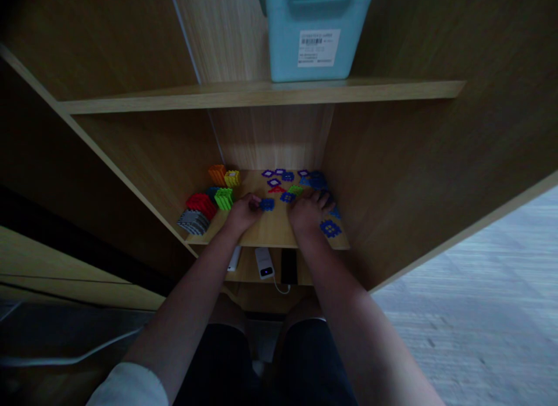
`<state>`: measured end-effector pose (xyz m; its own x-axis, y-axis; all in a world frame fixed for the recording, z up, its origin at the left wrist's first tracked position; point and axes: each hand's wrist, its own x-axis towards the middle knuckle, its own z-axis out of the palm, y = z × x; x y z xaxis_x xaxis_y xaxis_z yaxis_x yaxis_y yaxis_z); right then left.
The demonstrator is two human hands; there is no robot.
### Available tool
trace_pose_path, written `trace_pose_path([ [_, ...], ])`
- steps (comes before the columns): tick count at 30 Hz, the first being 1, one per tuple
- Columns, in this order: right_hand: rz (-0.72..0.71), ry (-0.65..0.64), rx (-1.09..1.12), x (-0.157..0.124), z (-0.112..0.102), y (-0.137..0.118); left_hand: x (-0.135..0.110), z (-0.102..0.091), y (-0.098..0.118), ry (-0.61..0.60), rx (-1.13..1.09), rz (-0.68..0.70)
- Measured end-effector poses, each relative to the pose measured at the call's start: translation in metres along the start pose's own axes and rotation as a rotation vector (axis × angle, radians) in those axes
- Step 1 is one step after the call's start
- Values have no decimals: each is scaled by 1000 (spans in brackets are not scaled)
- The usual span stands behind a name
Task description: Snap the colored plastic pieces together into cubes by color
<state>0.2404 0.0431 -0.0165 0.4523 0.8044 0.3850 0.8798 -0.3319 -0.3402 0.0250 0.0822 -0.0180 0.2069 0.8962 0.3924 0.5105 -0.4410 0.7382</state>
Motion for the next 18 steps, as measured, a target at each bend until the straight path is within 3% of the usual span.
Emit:
trace_pose_path([
  [4, 54, 40, 5, -1, 0, -3, 0, -1, 5, 21, 16, -12],
  [8, 95, -24, -10, 0, -2, -4, -1, -2, 9, 30, 31, -34],
  [12, 55, -51, -12, 1, -2, -2, -2, -4, 13, 43, 65, -60],
  [18, -42, 61, 61, -1, -7, -1, -2, -4, 15, 89, 65, -42],
])
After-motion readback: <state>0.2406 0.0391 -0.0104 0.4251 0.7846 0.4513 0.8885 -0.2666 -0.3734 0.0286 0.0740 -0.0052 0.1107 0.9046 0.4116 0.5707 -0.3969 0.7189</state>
